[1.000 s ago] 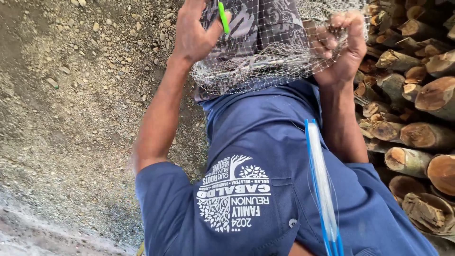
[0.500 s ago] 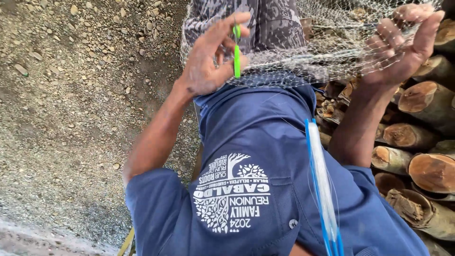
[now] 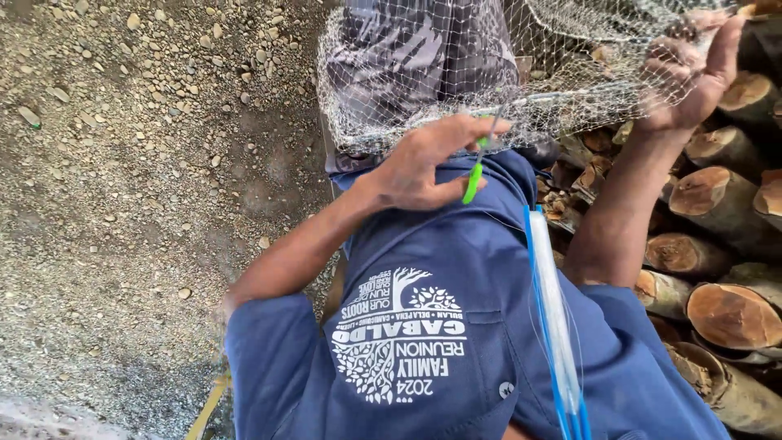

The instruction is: Repairing a fishing net by cutting away damaged sections and weaving new mesh using a netting needle.

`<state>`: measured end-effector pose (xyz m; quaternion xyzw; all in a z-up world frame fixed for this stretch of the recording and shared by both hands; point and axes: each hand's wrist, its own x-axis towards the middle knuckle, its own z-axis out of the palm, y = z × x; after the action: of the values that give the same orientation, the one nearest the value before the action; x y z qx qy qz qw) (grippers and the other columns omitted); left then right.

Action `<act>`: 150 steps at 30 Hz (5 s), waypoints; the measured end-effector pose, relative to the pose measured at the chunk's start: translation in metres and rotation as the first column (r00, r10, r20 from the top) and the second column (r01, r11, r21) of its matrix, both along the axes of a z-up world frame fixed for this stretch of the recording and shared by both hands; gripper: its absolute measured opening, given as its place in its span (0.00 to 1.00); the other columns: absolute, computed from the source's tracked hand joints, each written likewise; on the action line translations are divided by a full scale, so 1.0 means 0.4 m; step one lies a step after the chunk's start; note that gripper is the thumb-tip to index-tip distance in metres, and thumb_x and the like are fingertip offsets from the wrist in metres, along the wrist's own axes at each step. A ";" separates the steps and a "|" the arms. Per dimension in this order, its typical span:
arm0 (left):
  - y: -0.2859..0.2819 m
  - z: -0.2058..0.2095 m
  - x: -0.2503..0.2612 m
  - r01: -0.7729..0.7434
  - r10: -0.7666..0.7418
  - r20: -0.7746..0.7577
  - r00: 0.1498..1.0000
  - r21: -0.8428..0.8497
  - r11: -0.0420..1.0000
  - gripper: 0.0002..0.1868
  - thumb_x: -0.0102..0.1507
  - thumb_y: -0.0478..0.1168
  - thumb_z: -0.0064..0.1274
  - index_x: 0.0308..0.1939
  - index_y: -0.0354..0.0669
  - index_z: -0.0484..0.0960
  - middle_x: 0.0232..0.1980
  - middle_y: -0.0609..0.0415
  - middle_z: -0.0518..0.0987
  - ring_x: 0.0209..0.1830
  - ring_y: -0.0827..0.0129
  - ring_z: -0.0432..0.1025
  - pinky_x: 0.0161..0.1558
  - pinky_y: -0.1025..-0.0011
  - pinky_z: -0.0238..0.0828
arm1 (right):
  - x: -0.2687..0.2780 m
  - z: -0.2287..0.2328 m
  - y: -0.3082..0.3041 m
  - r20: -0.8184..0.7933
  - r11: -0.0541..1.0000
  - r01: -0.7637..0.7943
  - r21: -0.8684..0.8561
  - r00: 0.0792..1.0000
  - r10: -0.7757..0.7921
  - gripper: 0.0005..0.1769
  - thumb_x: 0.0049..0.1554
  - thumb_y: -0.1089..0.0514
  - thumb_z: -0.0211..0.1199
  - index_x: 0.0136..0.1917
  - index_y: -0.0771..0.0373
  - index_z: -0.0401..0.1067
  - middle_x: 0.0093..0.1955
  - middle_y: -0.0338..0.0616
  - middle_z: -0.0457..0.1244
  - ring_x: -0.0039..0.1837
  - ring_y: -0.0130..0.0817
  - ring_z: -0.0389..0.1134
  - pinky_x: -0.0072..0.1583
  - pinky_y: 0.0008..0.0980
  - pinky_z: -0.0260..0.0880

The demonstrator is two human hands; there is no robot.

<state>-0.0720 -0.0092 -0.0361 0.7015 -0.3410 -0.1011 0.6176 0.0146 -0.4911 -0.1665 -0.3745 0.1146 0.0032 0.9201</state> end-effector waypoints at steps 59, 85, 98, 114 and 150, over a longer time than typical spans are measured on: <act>0.194 0.019 -0.068 -0.103 0.147 -0.101 0.984 0.349 0.931 0.35 0.76 0.56 0.61 0.85 0.54 0.76 0.73 0.49 0.87 0.55 0.63 0.78 0.63 0.56 0.78 | 0.025 -0.034 0.266 0.062 0.623 -0.202 0.755 0.969 0.239 0.18 0.90 0.47 0.53 0.63 0.56 0.76 0.54 0.30 0.71 0.52 0.24 0.73 0.60 0.28 0.82; 0.204 -0.112 0.047 -0.197 0.248 -0.255 0.934 0.210 0.958 0.36 0.72 0.53 0.71 0.82 0.46 0.85 0.60 0.45 0.89 0.51 0.55 0.84 0.57 0.53 0.88 | 0.055 -0.030 0.277 0.018 0.826 -0.278 0.490 0.951 0.309 0.04 0.69 0.53 0.75 0.55 0.53 0.83 0.38 0.31 0.70 0.29 0.18 0.62 0.33 0.23 0.76; 0.193 -0.117 0.099 -0.135 0.197 -0.241 0.950 0.252 0.958 0.37 0.74 0.57 0.67 0.84 0.48 0.81 0.60 0.42 0.87 0.53 0.51 0.84 0.55 0.51 0.91 | 0.136 -0.074 0.323 0.234 0.736 -0.261 0.625 0.962 0.142 0.11 0.78 0.46 0.61 0.67 0.48 0.78 0.88 0.46 0.66 0.89 0.46 0.67 0.91 0.67 0.64; 0.277 0.077 0.445 -0.024 -0.020 0.113 0.993 0.375 0.927 0.37 0.79 0.54 0.63 0.90 0.49 0.72 0.74 0.49 0.86 0.74 0.57 0.78 0.81 0.43 0.67 | 0.177 0.197 0.383 0.202 0.717 -0.437 0.543 0.897 0.393 0.19 0.77 0.49 0.74 0.72 0.53 0.68 0.45 0.28 0.58 0.37 0.20 0.52 0.41 0.22 0.63; 0.303 0.015 0.697 -0.297 0.357 0.206 0.911 -0.271 0.916 0.40 0.71 0.46 0.75 0.85 0.52 0.74 0.75 0.34 0.82 0.63 0.45 0.80 0.53 0.59 0.81 | 0.252 0.142 0.449 0.092 0.958 -0.189 0.215 0.981 0.173 0.09 0.71 0.60 0.62 0.50 0.51 0.65 0.30 0.29 0.50 0.24 0.16 0.49 0.32 0.24 0.54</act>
<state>0.2070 0.1119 -0.0302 0.6782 -0.3029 0.1349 0.6558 0.1154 -0.3115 -0.1099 -0.2778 0.0455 0.0866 0.9557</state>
